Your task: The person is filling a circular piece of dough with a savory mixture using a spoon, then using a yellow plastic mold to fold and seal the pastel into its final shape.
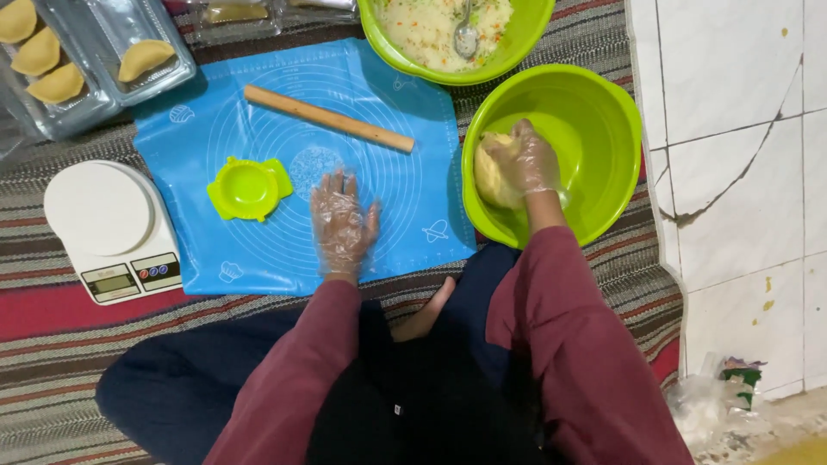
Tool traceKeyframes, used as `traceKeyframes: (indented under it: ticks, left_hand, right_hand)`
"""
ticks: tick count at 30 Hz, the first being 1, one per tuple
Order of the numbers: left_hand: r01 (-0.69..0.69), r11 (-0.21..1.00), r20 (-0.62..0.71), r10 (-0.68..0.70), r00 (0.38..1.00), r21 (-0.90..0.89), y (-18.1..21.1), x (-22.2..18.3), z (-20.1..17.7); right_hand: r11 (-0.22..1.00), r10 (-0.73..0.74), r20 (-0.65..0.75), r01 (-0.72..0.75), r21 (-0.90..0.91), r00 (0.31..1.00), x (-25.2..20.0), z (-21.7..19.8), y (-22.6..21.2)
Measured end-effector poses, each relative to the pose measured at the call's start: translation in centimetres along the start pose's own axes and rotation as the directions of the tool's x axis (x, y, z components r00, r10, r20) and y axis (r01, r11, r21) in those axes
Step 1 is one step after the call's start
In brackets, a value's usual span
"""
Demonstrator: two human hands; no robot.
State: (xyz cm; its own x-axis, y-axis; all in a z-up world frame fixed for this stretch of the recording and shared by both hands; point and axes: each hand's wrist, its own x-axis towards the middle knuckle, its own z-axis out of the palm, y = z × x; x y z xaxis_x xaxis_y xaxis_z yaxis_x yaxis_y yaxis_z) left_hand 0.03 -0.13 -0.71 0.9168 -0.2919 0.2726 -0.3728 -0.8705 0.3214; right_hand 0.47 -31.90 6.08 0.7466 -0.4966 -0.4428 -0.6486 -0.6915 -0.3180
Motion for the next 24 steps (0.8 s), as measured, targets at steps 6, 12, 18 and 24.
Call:
traceKeyframes:
  ticks: [6, 12, 18, 24]
  left_hand:
    - [-0.013, 0.999, -0.052, 0.014, 0.999, 0.03, -0.6, -0.3, 1.3]
    - [-0.013, 0.999, -0.097, 0.017, 0.995, 0.042, -0.8, -1.2, 1.5]
    - [-0.004, 0.999, -0.09, 0.009, 0.996, 0.049, -0.7, -0.6, 1.4]
    - [0.001, 1.0, -0.069, 0.0, 0.998, 0.016, 0.3, 0.1, -0.9]
  right_hand:
    - [0.997, -0.023, 0.08, 0.028, -0.07, 0.997, 2.2, -0.7, 0.5]
    - [0.978, -0.017, 0.456, 0.109, -0.175, 0.89, -3.4, -9.6, -7.6]
    - [0.932, -0.325, 0.188, 0.348, -0.1, 0.927, 1.0, -5.9, -2.8]
    - [0.873, -0.285, 0.322, 0.383, -0.302, 0.903, -0.4, -2.0, -2.1]
